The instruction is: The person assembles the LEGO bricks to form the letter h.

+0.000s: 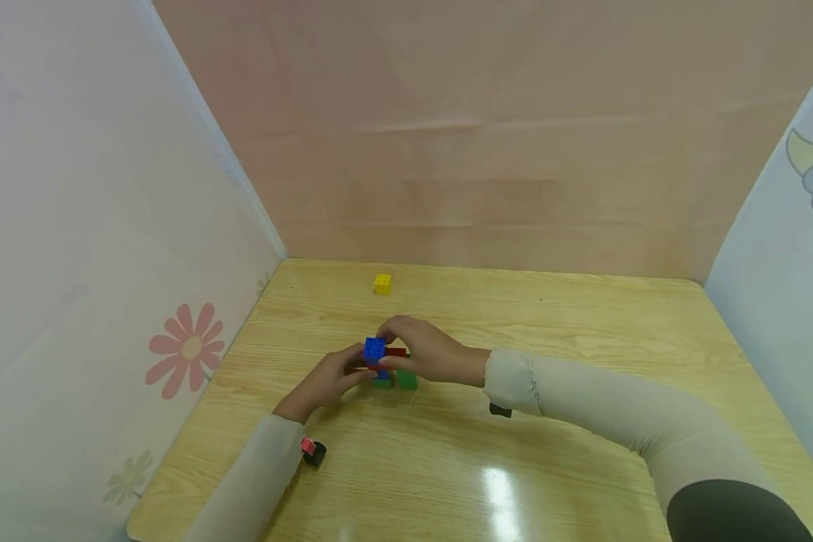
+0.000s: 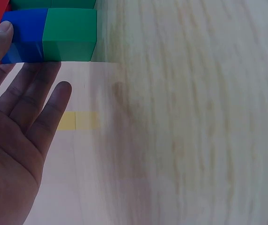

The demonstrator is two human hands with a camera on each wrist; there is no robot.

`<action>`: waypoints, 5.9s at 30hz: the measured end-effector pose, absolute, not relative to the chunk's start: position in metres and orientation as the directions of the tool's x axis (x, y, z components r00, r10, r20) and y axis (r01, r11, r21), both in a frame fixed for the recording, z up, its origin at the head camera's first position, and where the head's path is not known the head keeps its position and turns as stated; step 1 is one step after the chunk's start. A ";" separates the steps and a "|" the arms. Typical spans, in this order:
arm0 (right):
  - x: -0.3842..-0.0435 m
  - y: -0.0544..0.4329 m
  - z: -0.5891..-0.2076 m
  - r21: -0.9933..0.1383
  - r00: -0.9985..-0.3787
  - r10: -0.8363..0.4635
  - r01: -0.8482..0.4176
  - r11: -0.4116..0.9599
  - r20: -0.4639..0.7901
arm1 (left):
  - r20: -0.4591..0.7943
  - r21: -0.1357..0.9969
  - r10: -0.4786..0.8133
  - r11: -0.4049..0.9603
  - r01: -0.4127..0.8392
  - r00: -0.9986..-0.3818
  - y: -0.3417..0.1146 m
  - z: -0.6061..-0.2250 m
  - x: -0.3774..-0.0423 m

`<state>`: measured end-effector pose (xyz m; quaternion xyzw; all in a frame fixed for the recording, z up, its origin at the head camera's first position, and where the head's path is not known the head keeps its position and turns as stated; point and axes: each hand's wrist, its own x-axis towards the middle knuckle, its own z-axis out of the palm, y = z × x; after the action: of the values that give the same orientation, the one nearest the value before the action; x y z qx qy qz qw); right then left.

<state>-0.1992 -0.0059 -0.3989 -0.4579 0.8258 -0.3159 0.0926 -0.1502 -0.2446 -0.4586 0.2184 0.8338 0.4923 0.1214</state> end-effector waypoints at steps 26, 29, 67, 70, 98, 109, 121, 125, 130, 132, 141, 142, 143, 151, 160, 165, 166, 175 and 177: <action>-0.208 -0.007 -0.400 -0.545 -0.538 -0.823 -0.752 0.371 0.181 | 0.023 0.846 0.460 0.464 0.262 -0.888 -0.240 -0.459 -0.149; -0.207 -0.007 -0.399 -0.539 -0.543 -0.821 -0.751 0.381 0.177 | 0.023 0.838 0.466 0.474 0.272 -0.885 -0.239 -0.456 -0.149; -0.203 -0.008 -0.399 -0.482 -0.541 -0.810 -0.785 0.389 0.227 | 0.022 0.835 0.443 0.485 0.260 -0.896 -0.249 -0.488 -0.161; -0.202 -0.008 -0.398 -0.485 -0.544 -0.808 -0.783 0.391 0.227 | 0.019 0.833 0.443 0.488 0.259 -0.897 -0.249 -0.487 -0.161; -0.206 -0.010 -0.400 -0.533 -0.556 -0.802 -0.756 0.379 0.218 | -0.002 0.836 0.452 0.490 0.247 -0.892 -0.248 -0.485 -0.162; -0.205 -0.006 -0.406 -0.545 -0.575 -0.794 -0.737 0.400 0.197 | -0.040 0.842 0.447 0.496 0.210 -0.894 -0.246 -0.485 -0.164; -0.206 -0.005 -0.408 -0.573 -0.581 -0.791 -0.721 0.391 0.191 | -0.043 0.854 0.435 0.483 0.193 -0.900 -0.245 -0.482 -0.163; -0.207 -0.004 -0.410 -0.583 -0.578 -0.791 -0.719 0.378 0.201 | -0.041 0.846 0.436 0.493 0.201 -0.899 -0.245 -0.483 -0.163; -0.210 -0.004 -0.411 -0.596 -0.571 -0.793 -0.719 0.358 0.213 | -0.039 0.833 0.448 0.508 0.219 -0.893 -0.245 -0.482 -0.163; -0.211 -0.004 -0.410 -0.604 -0.566 -0.798 -0.716 0.350 0.208 | -0.041 0.827 0.451 0.516 0.223 -0.891 -0.246 -0.481 -0.163; -0.214 -0.005 -0.402 -0.616 -0.547 -0.826 -0.701 0.359 0.141 | -0.053 0.832 0.447 0.515 0.209 -0.893 -0.246 -0.482 -0.163; -0.215 -0.006 -0.401 -0.618 -0.543 -0.829 -0.700 0.358 0.134 | -0.053 0.833 0.446 0.514 0.208 -0.893 -0.246 -0.483 -0.163; -0.217 -0.006 -0.400 -0.620 -0.537 -0.834 -0.700 0.355 0.128 | -0.052 0.833 0.445 0.513 0.207 -0.894 -0.246 -0.483 -0.163; -0.227 -0.007 -0.399 -0.625 -0.496 -0.864 -0.701 0.343 0.082 | -0.048 0.841 0.447 0.500 0.205 -0.893 -0.242 -0.477 -0.162; -0.244 0.002 -0.407 -0.661 -0.447 -0.894 -0.672 0.335 0.001 | -0.043 0.843 0.467 0.491 0.219 -0.883 -0.240 -0.486 -0.165; -0.259 0.011 -0.415 -0.721 -0.491 -0.871 -0.608 0.331 0.015 | -0.052 0.824 0.446 0.525 0.213 -0.894 -0.237 -0.487 -0.163; -0.262 0.012 -0.417 -0.725 -0.512 -0.859 -0.598 0.341 0.018 | -0.053 0.820 0.442 0.531 0.213 -0.895 -0.236 -0.487 -0.163; -0.291 0.015 -0.443 -0.697 -0.697 -0.711 -0.556 0.454 0.092 | -0.079 0.810 0.425 0.555 0.191 -0.902 -0.238 -0.485 -0.158; -0.296 0.013 -0.448 -0.705 -0.728 -0.678 -0.534 0.467 0.103 | -0.083 0.811 0.423 0.555 0.186 -0.902 -0.238 -0.484 -0.157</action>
<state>-0.2961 0.0126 -0.4477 -0.3561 0.8510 -0.3740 0.0957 -0.1570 -0.2382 -0.4842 0.1748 0.8712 0.4382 0.1355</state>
